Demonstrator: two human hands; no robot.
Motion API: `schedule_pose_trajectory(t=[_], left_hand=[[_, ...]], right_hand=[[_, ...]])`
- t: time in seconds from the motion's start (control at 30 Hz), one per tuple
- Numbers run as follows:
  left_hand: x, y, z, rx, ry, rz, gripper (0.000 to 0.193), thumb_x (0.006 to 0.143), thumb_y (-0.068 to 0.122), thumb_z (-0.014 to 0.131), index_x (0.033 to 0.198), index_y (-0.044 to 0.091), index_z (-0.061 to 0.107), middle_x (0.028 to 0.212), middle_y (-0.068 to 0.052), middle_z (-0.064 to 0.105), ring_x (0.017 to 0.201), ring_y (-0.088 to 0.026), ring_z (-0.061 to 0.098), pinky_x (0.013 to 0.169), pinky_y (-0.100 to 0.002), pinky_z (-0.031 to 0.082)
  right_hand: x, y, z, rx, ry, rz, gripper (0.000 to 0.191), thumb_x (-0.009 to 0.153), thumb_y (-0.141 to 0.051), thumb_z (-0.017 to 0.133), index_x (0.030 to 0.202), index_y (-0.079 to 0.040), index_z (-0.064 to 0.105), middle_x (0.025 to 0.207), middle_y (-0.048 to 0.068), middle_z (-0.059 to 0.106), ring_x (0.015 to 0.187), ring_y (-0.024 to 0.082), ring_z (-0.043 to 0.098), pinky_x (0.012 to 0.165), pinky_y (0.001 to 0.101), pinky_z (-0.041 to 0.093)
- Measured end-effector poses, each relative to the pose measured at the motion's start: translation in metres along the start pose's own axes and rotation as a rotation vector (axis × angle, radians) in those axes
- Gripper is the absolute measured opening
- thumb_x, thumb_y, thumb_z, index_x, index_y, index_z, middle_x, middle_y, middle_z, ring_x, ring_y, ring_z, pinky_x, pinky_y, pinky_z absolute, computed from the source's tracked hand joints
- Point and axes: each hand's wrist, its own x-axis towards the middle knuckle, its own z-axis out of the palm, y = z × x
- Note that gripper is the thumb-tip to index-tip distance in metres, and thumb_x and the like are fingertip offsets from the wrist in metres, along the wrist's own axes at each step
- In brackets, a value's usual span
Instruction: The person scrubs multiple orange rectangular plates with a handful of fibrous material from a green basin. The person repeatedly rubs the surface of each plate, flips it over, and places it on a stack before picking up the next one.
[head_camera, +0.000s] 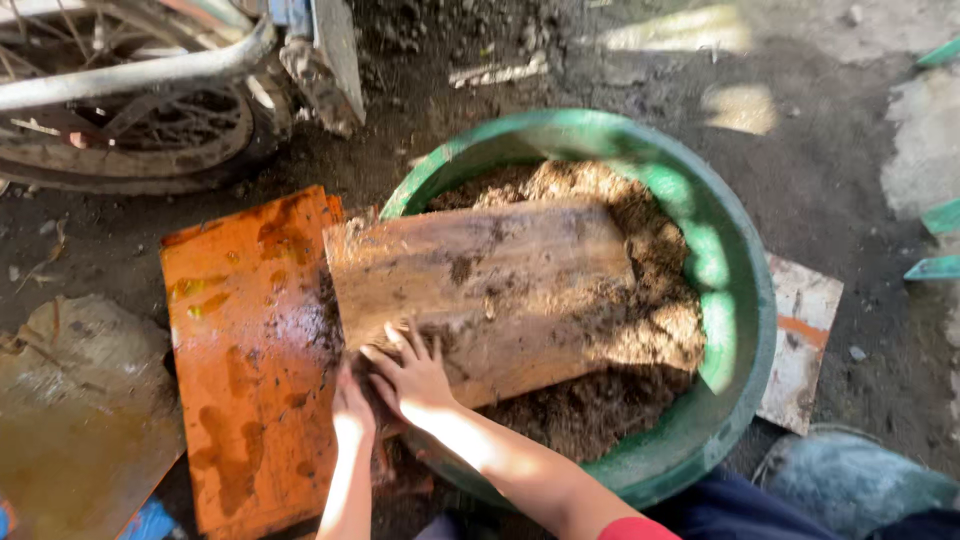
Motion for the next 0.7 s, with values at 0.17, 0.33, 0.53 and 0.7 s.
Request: schedule_pose_trajectory(t=[0.17,0.33,0.53,0.7], left_hand=[[-0.01,0.009,-0.005,0.525,0.074,-0.207,0.061,0.109,0.043,0.025,0.149,0.006,0.052,0.14,-0.019,0.061,0.117,-0.029,0.062,0.104,-0.037,0.047],[-0.009,0.014,-0.003,0.419,0.037,-0.015,0.056,0.116,0.04,0.03,0.153,0.001,0.044,0.134,-0.025,0.061,0.112,-0.031,0.06,0.095,-0.041,0.048],[-0.006,0.035,0.007,0.7,-0.086,-0.34,0.063,0.106,0.043,0.035,0.16,0.011,0.034,0.108,-0.023,0.072,0.082,-0.036,0.07,0.073,-0.046,0.056],[-0.01,0.053,0.01,0.845,-0.061,-0.107,0.061,0.108,0.041,0.04,0.159,0.009,0.036,0.113,-0.028,0.069,0.094,-0.043,0.068,0.082,-0.051,0.054]], right_hand=[[0.051,0.115,0.009,0.032,0.038,0.18,0.049,0.097,-0.032,0.059,0.146,-0.028,0.058,0.145,0.007,0.053,0.138,0.035,0.044,0.101,0.0606,0.039],[-0.002,0.262,-0.056,-0.004,-0.01,0.9,0.056,0.104,-0.05,0.035,0.156,-0.028,0.031,0.165,0.017,0.023,0.151,0.038,0.016,0.115,0.0731,0.003],[0.001,0.207,-0.015,0.359,0.188,0.889,0.046,0.103,-0.029,0.041,0.147,-0.016,0.038,0.129,0.02,0.051,0.108,0.032,0.052,0.098,0.0529,0.046],[0.055,0.099,0.043,0.084,-0.157,0.184,0.055,0.101,-0.044,0.054,0.152,-0.027,0.044,0.166,0.018,0.023,0.153,0.038,0.01,0.12,0.0667,0.001]])
